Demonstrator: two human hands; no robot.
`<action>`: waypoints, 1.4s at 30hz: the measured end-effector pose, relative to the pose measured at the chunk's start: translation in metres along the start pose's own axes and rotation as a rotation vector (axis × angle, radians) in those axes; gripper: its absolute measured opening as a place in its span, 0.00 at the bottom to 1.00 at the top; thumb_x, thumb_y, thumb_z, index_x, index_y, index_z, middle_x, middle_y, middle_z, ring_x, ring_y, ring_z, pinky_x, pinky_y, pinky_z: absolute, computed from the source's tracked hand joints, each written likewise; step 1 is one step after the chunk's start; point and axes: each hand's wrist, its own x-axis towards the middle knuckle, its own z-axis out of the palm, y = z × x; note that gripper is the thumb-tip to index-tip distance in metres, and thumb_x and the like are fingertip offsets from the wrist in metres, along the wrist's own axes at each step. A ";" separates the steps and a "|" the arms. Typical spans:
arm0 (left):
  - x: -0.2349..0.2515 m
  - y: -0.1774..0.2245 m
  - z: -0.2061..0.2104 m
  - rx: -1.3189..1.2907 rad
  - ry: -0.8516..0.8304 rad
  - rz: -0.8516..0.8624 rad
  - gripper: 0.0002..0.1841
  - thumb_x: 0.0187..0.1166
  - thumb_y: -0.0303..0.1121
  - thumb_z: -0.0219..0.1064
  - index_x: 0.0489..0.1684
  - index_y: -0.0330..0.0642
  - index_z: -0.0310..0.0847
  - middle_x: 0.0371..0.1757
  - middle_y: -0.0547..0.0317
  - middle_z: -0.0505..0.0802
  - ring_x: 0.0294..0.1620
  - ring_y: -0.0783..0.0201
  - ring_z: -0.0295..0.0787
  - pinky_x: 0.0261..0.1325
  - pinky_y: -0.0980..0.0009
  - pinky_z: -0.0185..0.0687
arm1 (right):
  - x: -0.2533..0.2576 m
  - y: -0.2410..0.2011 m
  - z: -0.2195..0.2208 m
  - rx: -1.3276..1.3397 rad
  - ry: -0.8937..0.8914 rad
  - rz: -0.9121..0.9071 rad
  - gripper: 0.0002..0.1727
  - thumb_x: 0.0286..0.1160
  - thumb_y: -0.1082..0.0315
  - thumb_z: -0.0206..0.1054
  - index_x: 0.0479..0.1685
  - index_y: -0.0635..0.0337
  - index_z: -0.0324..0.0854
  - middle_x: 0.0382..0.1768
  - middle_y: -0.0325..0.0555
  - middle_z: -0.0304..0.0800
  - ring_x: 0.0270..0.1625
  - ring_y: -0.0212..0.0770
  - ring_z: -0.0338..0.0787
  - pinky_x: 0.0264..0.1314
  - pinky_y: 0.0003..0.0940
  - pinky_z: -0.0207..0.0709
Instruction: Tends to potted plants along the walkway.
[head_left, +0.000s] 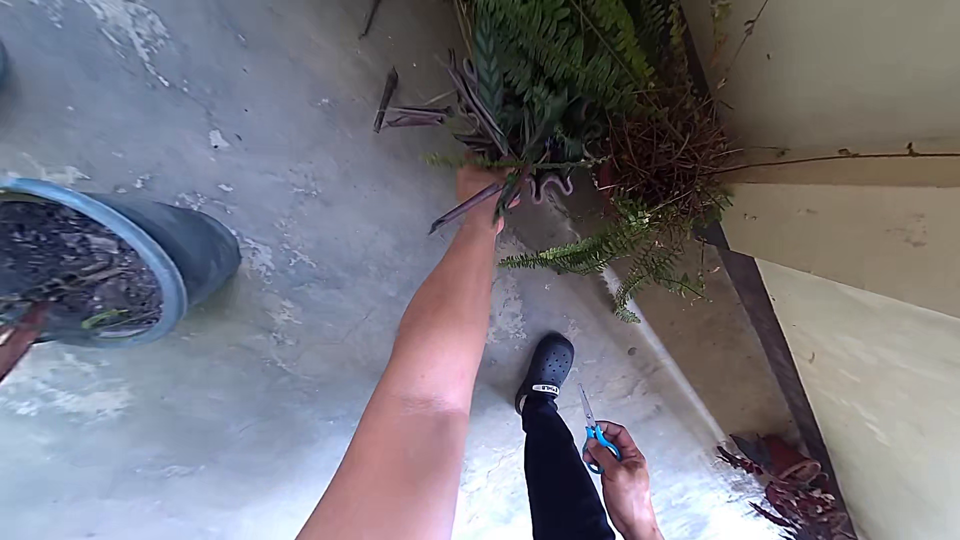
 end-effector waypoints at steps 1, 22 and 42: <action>-0.006 -0.005 -0.009 0.039 0.004 0.003 0.20 0.83 0.31 0.70 0.69 0.35 0.76 0.52 0.44 0.88 0.43 0.57 0.90 0.45 0.61 0.91 | -0.005 0.002 0.000 -0.008 0.005 0.009 0.13 0.67 0.82 0.66 0.51 0.70 0.83 0.34 0.48 0.90 0.28 0.35 0.89 0.35 0.28 0.88; -0.237 -0.175 -0.202 -0.208 0.083 -0.670 0.23 0.96 0.42 0.50 0.76 0.33 0.71 0.62 0.43 0.90 0.57 0.55 0.91 0.60 0.59 0.85 | -0.034 -0.031 0.082 -0.214 -0.223 -0.123 0.13 0.71 0.82 0.66 0.54 0.70 0.83 0.36 0.45 0.91 0.31 0.32 0.89 0.38 0.25 0.87; -0.399 -0.134 -0.087 -0.530 0.049 -0.436 0.11 0.94 0.26 0.48 0.50 0.32 0.78 0.33 0.51 0.96 0.37 0.64 0.95 0.44 0.72 0.91 | 0.102 -0.226 0.051 -0.923 -0.120 -0.558 0.21 0.84 0.66 0.66 0.71 0.69 0.78 0.61 0.62 0.89 0.62 0.53 0.90 0.69 0.52 0.82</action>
